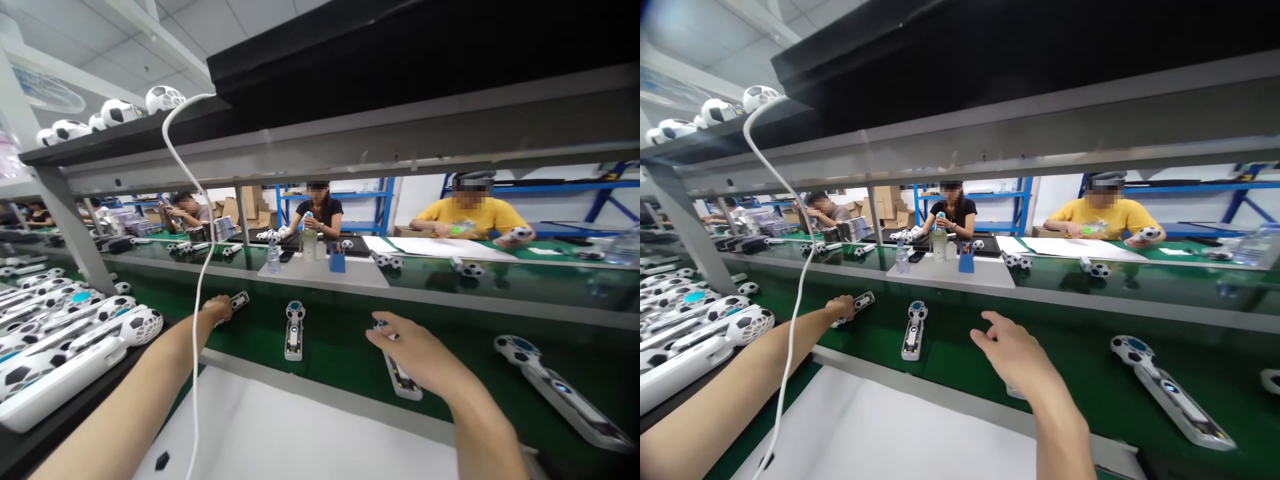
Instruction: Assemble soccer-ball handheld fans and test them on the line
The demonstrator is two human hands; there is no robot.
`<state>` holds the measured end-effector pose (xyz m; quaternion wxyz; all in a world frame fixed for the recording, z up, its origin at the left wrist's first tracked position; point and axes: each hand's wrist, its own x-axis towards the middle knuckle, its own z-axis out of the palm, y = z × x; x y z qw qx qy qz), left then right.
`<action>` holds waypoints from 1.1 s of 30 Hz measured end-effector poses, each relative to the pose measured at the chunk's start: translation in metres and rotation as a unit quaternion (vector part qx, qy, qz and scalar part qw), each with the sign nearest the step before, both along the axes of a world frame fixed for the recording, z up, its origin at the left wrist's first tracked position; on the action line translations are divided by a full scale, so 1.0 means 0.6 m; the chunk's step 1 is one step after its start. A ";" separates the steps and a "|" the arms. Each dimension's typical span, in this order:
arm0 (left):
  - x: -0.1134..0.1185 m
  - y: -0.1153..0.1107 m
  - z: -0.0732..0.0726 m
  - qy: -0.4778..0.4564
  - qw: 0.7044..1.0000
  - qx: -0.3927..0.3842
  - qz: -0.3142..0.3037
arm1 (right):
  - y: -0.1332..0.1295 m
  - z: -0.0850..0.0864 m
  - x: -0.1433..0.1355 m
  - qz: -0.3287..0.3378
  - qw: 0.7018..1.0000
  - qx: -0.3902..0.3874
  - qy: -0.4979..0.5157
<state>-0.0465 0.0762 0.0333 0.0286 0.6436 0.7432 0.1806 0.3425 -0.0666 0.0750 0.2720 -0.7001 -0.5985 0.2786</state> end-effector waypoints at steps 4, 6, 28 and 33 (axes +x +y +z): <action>0.062 -0.009 0.019 0.024 0.998 -0.011 -0.060 | -0.003 -0.001 -0.041 0.050 0.999 0.018 0.005; 0.101 -0.023 0.034 0.041 0.993 0.006 -0.111 | -0.001 -0.004 -0.065 0.075 0.996 0.048 0.012; 0.175 -0.229 0.087 -0.627 0.685 0.232 -0.288 | -0.044 0.010 -0.223 0.247 0.868 0.087 0.422; 0.158 -0.240 0.102 -0.608 0.707 0.192 -0.306 | -0.064 0.005 -0.240 0.355 0.807 -0.037 0.470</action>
